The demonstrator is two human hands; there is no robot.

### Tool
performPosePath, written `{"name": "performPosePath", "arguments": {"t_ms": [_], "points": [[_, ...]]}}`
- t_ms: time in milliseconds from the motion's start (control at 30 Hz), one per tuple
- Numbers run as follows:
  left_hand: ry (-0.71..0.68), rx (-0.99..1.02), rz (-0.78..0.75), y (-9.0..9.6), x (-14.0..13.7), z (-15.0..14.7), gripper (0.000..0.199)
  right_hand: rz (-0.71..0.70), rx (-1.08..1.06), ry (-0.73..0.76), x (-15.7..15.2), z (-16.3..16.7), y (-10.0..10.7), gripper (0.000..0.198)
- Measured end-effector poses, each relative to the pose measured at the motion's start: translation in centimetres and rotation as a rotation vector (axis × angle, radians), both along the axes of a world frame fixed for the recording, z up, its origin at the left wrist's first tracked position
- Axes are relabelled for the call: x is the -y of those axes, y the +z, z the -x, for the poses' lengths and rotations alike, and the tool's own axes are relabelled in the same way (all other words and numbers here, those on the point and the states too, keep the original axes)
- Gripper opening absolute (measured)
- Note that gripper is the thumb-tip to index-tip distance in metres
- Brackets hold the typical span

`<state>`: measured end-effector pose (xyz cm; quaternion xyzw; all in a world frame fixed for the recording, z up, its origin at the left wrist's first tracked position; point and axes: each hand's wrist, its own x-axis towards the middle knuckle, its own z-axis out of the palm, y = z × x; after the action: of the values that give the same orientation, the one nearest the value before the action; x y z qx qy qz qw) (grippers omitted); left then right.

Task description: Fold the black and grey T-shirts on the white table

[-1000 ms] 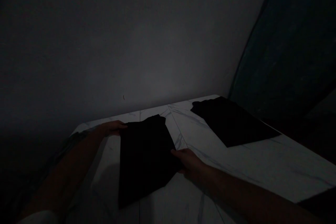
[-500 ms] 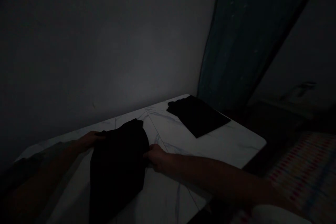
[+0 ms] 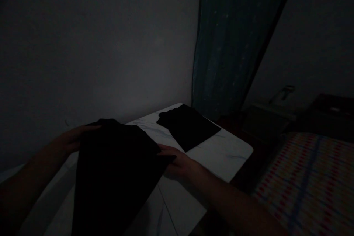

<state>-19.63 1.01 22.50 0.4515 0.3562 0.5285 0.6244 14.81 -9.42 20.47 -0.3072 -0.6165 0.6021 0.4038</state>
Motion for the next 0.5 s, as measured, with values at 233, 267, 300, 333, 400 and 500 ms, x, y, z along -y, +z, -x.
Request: {"name": "performPosePath", "arguments": {"t_ms": [233, 267, 300, 333, 400, 500], "points": [[-0.075, 0.042, -0.279, 10.4, -1.0, -11.1, 0.046, -0.163, 0.004, -0.359, 1.1, -10.9, 11.2, 0.056], [-0.086, 0.019, -0.351, 11.9, -1.6, -12.7, 0.052, -0.195, -0.005, -0.395, 1.2, -12.0, 13.0, 0.057], [-0.101, -0.008, -0.423, 13.2, -2.4, -14.2, 0.056, -0.231, -0.014, -0.432, 1.4, -13.0, 14.8, 0.057], [-0.118, -0.036, -0.484, 14.3, -3.3, -15.7, 0.059, -0.266, -0.019, -0.461, 1.4, -13.9, 16.2, 0.058], [-0.139, -0.089, -0.548, 15.7, -5.6, -18.7, 0.062, -0.340, 0.017, -0.481, 1.1, -15.7, 18.3, 0.057], [-0.072, -0.249, -0.542, 15.3, -9.6, -23.2, 0.059, -0.521, 0.243, -0.592, -1.1, -19.4, 18.7, 0.049]]}}
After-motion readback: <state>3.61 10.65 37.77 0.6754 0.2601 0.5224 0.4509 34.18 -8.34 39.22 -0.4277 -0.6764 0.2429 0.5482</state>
